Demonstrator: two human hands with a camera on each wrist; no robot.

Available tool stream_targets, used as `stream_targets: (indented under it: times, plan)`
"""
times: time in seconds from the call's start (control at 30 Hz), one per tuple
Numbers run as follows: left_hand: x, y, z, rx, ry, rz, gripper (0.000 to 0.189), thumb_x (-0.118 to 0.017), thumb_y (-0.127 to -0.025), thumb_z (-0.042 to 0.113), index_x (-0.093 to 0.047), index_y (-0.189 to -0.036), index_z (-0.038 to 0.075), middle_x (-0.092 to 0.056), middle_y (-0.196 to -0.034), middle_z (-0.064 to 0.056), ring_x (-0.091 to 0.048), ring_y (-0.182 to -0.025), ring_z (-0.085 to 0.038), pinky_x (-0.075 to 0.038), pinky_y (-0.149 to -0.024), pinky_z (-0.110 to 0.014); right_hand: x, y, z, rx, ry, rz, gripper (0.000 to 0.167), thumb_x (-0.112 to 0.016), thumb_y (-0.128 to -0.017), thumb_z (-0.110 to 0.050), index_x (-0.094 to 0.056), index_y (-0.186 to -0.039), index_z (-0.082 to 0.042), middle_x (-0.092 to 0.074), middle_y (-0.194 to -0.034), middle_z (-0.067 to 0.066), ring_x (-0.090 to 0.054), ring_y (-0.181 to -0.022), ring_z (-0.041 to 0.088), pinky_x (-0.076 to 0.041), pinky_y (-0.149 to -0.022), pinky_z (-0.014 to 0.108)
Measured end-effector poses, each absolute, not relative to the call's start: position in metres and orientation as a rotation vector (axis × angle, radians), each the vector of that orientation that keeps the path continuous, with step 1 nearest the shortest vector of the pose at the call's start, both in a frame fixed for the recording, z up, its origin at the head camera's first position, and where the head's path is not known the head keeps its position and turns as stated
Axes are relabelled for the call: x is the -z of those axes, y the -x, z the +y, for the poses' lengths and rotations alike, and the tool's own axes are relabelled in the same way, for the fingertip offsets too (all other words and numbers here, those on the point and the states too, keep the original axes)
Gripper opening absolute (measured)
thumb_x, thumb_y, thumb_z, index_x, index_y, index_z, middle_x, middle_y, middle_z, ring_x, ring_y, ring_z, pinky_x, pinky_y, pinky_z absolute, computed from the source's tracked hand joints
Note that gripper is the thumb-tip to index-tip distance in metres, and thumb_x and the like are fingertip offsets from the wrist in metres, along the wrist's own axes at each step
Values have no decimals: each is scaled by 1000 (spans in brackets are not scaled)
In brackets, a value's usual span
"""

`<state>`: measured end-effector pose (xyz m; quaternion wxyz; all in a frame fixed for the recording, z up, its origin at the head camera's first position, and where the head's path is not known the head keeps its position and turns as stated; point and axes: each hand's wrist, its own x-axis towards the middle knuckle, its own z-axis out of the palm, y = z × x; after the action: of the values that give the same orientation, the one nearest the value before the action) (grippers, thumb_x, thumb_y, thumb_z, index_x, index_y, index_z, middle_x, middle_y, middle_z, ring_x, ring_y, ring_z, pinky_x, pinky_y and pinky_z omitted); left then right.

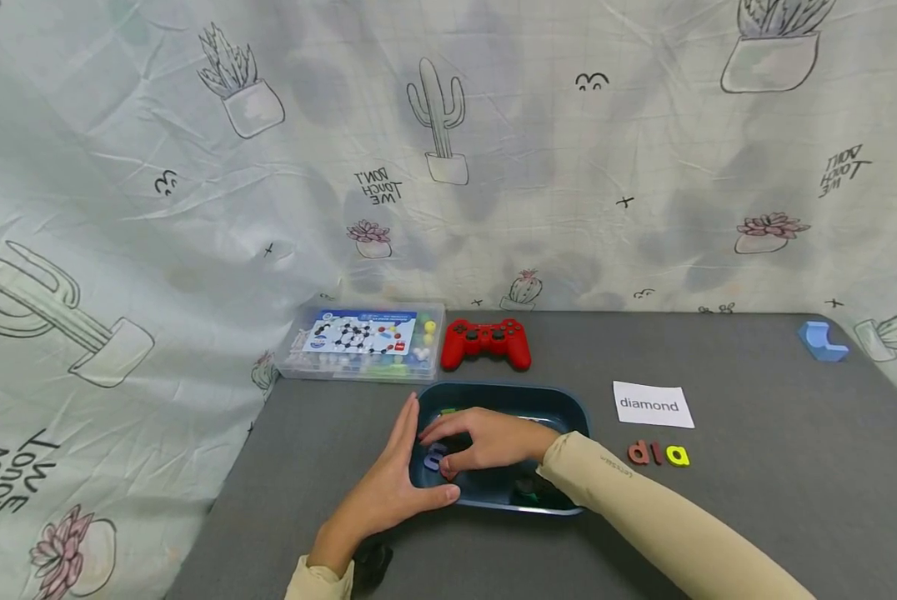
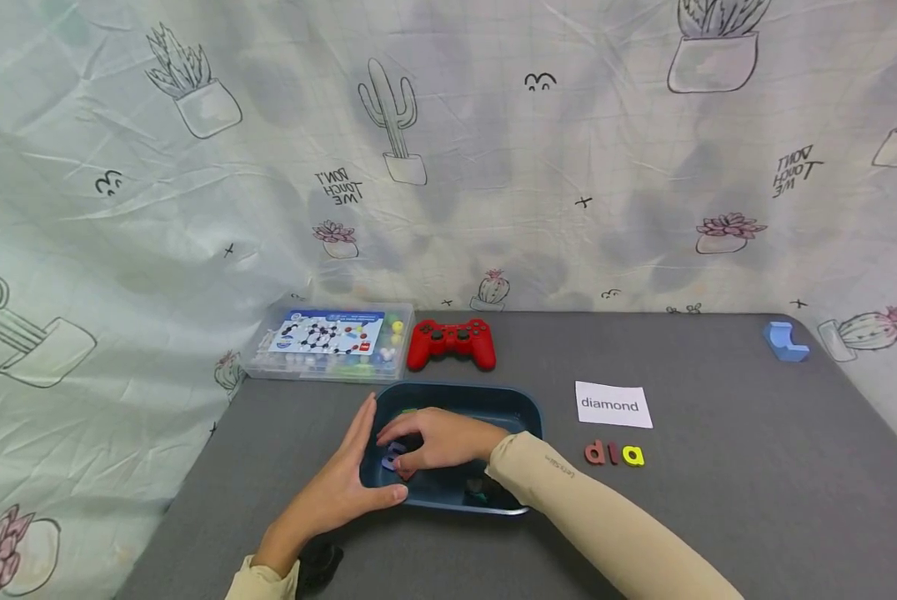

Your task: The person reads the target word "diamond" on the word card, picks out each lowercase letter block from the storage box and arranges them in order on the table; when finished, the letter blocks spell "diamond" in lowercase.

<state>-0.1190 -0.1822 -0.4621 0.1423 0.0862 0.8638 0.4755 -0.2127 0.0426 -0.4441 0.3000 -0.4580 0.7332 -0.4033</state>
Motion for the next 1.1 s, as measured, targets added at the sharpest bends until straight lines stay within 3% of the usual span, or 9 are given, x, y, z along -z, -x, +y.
stream_targets:
  times: [0.27,0.5,0.8,1.1]
  plan:
    - [461,120,-182,-1376,-260,2485,129,-85,-88,55,8,-173,25,15,-178,3,-3,-163,-36,-20,-120,-74,468,226,43,905,1421,1961,38,-63,-108,-25,-70,-143,-11,-64,-147,2,-59,-129,16,-49,-111,42]
    - [459,119,-181,-1367,-270,2498,128,-85,-88,52,6,-173,24,14,-178,4,-4,-163,-36,-20,-121,-72,444,216,45,872,1367,2064,27,-78,-99,-16,-78,-125,-10,-72,-127,-3,-60,-117,11,-48,-109,35]
    - [459,119,-181,-1391,-292,2505,127,-85,-89,47,7,-173,23,14,-178,4,-4,-162,-34,-20,-122,-71,446,213,43,752,1298,2188,30,-80,-96,-8,-79,-126,-11,-69,-126,0,-57,-117,13,-49,-109,41]
    - [461,119,-181,-1389,-288,2508,127,-85,-89,49,7,-173,24,14,-178,2,-4,-162,-34,-20,-122,-70,445,212,42,802,1250,2153,22,-80,-94,-2,-76,-112,-15,-63,-108,-7,-54,-99,7,-50,-95,28]
